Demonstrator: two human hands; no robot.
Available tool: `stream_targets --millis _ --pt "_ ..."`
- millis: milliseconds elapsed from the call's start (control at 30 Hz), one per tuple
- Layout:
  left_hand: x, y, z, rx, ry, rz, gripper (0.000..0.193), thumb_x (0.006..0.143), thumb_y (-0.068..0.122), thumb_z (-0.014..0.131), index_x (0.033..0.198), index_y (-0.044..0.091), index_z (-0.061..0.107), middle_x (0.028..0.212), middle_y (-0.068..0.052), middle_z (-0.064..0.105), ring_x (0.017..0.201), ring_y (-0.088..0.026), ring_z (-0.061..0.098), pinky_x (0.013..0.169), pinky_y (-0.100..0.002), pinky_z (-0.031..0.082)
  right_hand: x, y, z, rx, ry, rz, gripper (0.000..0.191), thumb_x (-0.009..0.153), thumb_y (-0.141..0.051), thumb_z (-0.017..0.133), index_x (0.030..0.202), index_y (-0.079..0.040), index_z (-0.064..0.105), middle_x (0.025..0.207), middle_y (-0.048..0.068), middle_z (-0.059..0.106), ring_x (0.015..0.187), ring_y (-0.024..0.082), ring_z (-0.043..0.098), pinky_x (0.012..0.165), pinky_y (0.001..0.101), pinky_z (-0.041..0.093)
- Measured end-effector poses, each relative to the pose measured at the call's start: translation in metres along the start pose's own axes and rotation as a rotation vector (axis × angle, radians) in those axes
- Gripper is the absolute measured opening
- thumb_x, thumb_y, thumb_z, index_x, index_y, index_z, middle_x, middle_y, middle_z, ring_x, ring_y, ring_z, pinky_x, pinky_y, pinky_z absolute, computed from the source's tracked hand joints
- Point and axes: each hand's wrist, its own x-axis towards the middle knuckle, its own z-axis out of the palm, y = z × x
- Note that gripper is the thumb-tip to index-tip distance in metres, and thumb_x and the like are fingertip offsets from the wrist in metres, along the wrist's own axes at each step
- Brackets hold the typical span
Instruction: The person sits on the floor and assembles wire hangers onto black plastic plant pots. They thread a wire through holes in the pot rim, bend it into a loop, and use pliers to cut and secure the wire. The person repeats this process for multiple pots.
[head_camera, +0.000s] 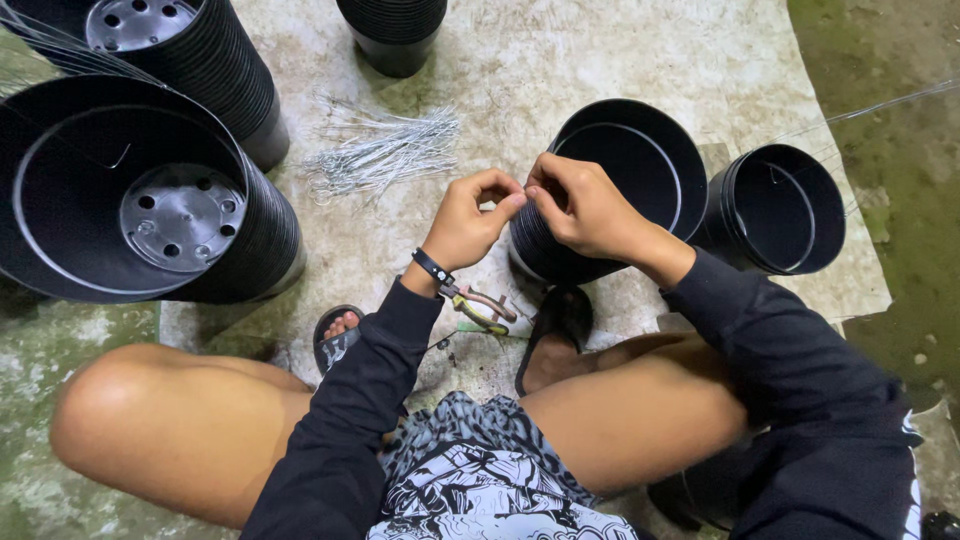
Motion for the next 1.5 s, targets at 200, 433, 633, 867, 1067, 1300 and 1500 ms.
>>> stream_targets --millis 200,433,633,867,1067,1300,1500 --pt "0.002 -0.015 -0.013 -0.119 -0.126 -0.111 0.011 0.096 0.012 0.075 0.097 0.001 0.072 0.086 0.000 0.070 0.077 -0.006 0.063 0.068 -0.024 0.053 -0.002 0.003 0.002 -0.052 -0.058 0.000 0.010 0.096 -0.007 0.066 0.096 0.002 0.062 0.072 0.018 0.062 0.059 0.026 0.059 0.055 0.0366 0.045" --pt "0.003 -0.021 -0.014 -0.106 -0.132 -0.148 0.012 0.093 0.011 0.078 0.092 0.001 0.073 0.080 0.000 0.070 0.072 -0.006 0.062 0.065 -0.024 0.051 -0.002 0.010 0.005 -0.061 -0.076 -0.065 0.009 0.096 -0.005 0.064 0.097 0.003 0.061 0.078 0.021 0.064 0.068 0.035 0.064 0.061 0.0404 0.049" --pt "0.003 -0.022 -0.011 -0.055 -0.087 -0.046 0.010 0.095 0.010 0.075 0.097 0.000 0.073 0.085 0.000 0.071 0.079 -0.006 0.063 0.072 -0.023 0.052 -0.001 0.010 0.007 -0.012 -0.071 0.075 0.011 0.098 -0.008 0.065 0.099 0.002 0.063 0.071 0.017 0.063 0.062 0.026 0.058 0.057 0.0378 0.046" --pt "0.003 -0.032 -0.015 -0.015 -0.021 -0.047 0.008 0.094 0.008 0.075 0.095 0.000 0.074 0.082 0.001 0.071 0.075 -0.006 0.064 0.070 -0.023 0.053 -0.009 0.005 0.015 0.027 -0.086 0.119 0.016 0.093 -0.011 0.066 0.099 0.003 0.061 0.070 0.012 0.063 0.062 0.016 0.060 0.058 0.0331 0.049" --pt "0.005 -0.063 -0.028 -0.065 0.035 -0.140 0.008 0.093 0.009 0.077 0.095 0.002 0.074 0.078 0.003 0.066 0.072 -0.004 0.058 0.065 -0.022 0.048 -0.040 0.038 0.048 -0.036 -0.341 0.095 0.016 0.088 -0.013 0.067 0.093 0.001 0.065 0.080 0.018 0.070 0.071 0.032 0.070 0.067 0.0408 0.055" --pt "-0.002 -0.142 -0.061 0.142 0.110 -0.208 0.008 0.089 0.011 0.078 0.089 0.003 0.075 0.072 0.002 0.068 0.066 -0.006 0.059 0.062 -0.024 0.049 -0.106 0.142 0.195 -0.323 -0.843 0.031 0.044 0.085 -0.022 0.070 0.119 0.002 0.057 0.111 0.027 0.064 0.098 0.044 0.065 0.085 0.0507 0.053" --pt "-0.047 -0.212 -0.091 0.523 0.202 -0.445 0.008 0.081 0.013 0.080 0.083 0.006 0.077 0.071 -0.010 0.072 0.065 -0.017 0.066 0.064 -0.032 0.053 -0.097 0.197 0.296 -0.499 -0.560 0.327 0.066 0.082 -0.041 0.080 0.122 0.001 0.051 0.120 0.022 0.056 0.111 0.040 0.057 0.085 0.0502 0.053"
